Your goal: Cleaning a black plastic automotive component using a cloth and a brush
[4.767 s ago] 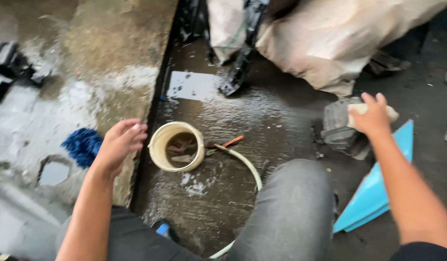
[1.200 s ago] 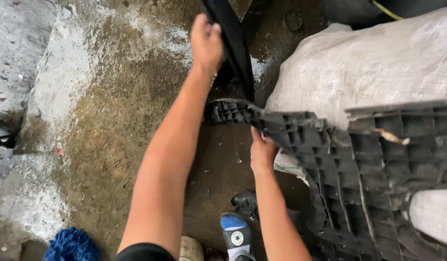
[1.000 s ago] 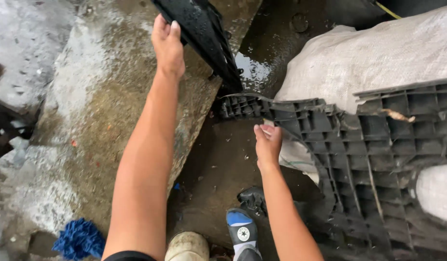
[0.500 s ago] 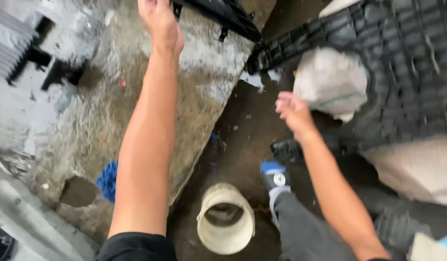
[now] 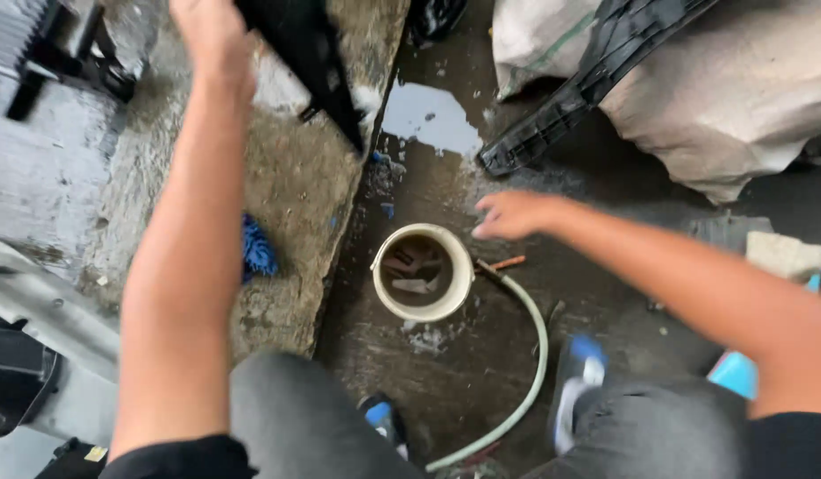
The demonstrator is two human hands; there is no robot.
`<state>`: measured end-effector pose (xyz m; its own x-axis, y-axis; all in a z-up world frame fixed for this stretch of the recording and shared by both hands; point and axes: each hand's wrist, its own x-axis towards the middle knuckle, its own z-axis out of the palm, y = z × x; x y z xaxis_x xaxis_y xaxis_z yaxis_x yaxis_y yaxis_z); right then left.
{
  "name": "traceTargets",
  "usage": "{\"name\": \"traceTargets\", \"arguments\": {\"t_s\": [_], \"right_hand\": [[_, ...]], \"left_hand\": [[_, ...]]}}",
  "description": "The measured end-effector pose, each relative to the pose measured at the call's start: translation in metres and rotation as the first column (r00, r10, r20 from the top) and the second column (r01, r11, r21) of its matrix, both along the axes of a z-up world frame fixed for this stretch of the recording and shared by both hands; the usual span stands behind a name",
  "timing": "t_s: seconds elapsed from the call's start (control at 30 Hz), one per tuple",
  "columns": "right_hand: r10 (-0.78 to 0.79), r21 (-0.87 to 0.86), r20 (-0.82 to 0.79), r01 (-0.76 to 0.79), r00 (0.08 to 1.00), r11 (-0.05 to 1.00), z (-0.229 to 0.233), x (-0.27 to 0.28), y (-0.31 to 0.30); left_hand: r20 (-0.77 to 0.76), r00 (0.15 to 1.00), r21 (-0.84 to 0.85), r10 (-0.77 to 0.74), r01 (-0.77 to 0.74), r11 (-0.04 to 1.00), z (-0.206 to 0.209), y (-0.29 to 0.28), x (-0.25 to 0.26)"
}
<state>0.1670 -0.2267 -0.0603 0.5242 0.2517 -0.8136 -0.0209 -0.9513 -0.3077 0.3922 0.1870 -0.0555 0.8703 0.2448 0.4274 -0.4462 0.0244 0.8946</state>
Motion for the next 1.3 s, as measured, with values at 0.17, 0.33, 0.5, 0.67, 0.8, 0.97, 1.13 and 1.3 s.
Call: {"name": "traceTargets", "arguments": {"t_s": [0.17, 0.33, 0.5, 0.67, 0.8, 0.97, 1.13, 1.3], "right_hand": [[-0.155, 0.295, 0.037, 0.138, 0.987, 0.946, -0.115, -0.053, -0.009], [-0.201, 0.497, 0.051, 0.149, 0.978, 0.855, -0.148, -0.088, -0.015], [-0.561, 0.420, 0.020, 0.502, 0.828, 0.756, -0.124, -0.111, 0.002], [-0.747, 0.487, -0.083, 0.681, 0.660, 0.547, -0.086, -0.137, -0.048], [-0.857, 0.487, -0.180, 0.801, 0.482, 0.348, -0.053, -0.153, -0.119], [-0.917, 0.646, -0.249, 0.758, 0.312, 0.083, -0.100, -0.158, -0.236], [-0.995, 0.592, -0.090, 0.800, -0.050, -0.094, -0.182, -0.164, -0.327], [-0.972, 0.624, -0.089, 0.749, -0.217, -0.225, -0.218, -0.167, -0.370]], "left_hand": [[-0.017, 1.000, 0.395, -0.027, 0.031, 0.918, 0.044, 0.010, -0.067], [0.033, 0.954, 0.838, 0.297, -0.189, 0.512, 0.002, -0.004, -0.125], [0.141, 0.971, 0.906, 0.194, -0.206, 0.371, -0.007, -0.030, -0.186], [-0.006, 0.968, 0.921, 0.250, -0.093, 0.380, 0.007, -0.026, -0.239], [-0.069, 0.977, 0.952, 0.201, 0.004, 0.305, -0.004, -0.019, -0.263], [-0.226, 0.906, 0.974, 0.359, 0.205, 0.094, -0.056, -0.019, -0.285], [-0.389, 0.835, 0.900, 0.388, 0.434, -0.031, -0.090, -0.055, -0.319], [-0.464, 0.839, 0.869, 0.283, 0.494, -0.040, -0.165, -0.070, -0.319]]}}
